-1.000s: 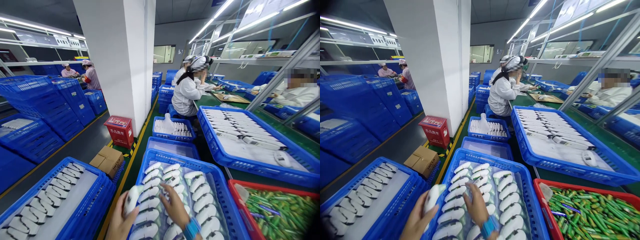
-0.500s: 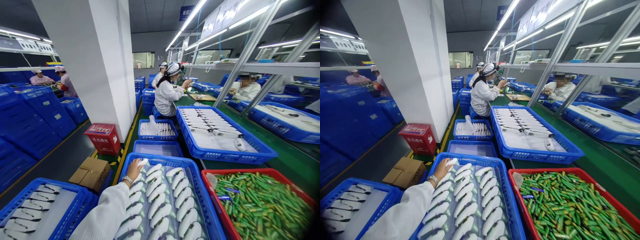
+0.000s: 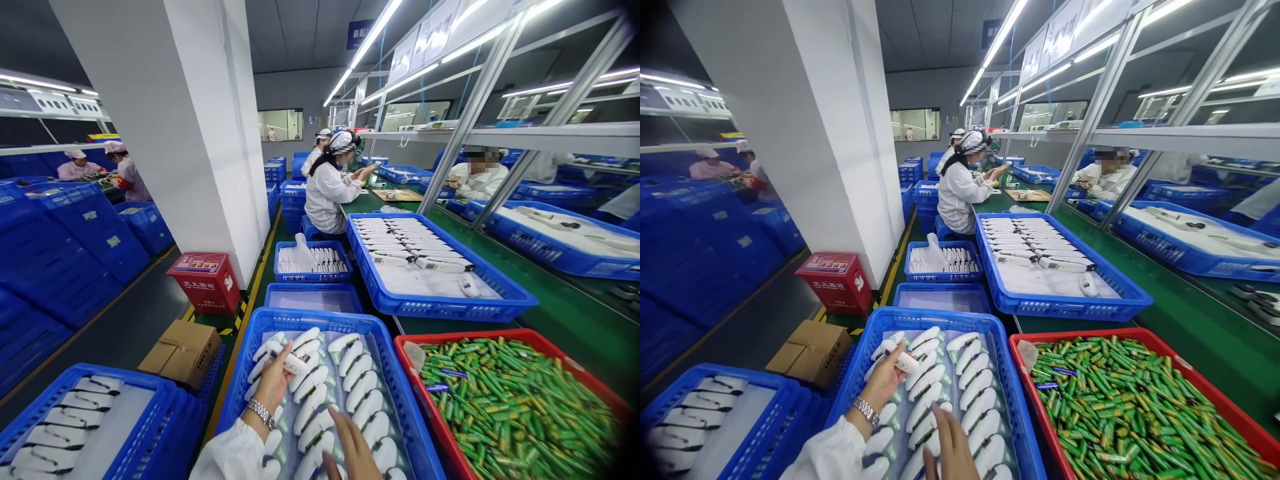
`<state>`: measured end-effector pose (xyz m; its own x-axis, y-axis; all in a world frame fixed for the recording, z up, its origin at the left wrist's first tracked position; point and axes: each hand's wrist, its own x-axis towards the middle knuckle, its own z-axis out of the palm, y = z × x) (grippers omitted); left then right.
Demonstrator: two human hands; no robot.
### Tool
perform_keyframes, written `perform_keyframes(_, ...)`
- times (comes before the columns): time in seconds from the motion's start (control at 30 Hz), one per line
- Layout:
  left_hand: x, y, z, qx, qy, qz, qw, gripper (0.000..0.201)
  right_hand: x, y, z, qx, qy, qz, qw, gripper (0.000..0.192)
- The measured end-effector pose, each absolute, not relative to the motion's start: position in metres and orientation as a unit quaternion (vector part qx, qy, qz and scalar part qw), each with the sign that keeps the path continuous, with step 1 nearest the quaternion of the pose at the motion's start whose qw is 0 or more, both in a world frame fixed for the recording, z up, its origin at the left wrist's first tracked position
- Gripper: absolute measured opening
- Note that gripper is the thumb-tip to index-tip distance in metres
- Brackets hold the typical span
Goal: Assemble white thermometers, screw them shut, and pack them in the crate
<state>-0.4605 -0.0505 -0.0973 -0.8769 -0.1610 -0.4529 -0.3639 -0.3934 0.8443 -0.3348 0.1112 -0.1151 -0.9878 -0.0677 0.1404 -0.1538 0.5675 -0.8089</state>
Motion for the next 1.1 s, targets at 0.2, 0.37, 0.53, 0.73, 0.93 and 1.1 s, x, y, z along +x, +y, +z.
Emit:
perform_keyframes(0.2,-0.443,-0.038,-0.09,-0.237,0.541,0.803,0.078,0.047,-0.429,0.063,-0.088,0.127,-0.853,0.504,-0.037,0.043)
perform_keyframes(0.37,-0.464,-0.067,-0.099,-0.23,0.656,0.719,0.026,0.055,-0.486,0.042,-0.106,0.034,-0.805,0.58,-0.121,0.027)
perform_keyframes(0.53,-0.482,-0.091,-0.132,-0.226,0.793,0.562,-0.071,0.051,-0.536,0.032,-0.122,-0.059,-0.751,0.622,-0.212,0.029)
perform_keyframes(0.73,-0.48,-0.09,-0.165,-0.183,0.871,0.448,-0.083,0.05,-0.576,0.018,-0.129,-0.111,-0.738,0.595,-0.3,0.027)
perform_keyframes(0.93,-0.475,-0.092,-0.176,-0.151,0.904,0.388,-0.1,0.051,-0.587,0.001,-0.133,-0.163,-0.779,0.531,-0.29,0.028)
perform_keyframes(1.1,-0.475,-0.096,-0.182,-0.131,0.92,0.349,-0.121,0.048,-0.571,-0.001,-0.132,-0.167,-0.828,0.487,-0.223,0.031)
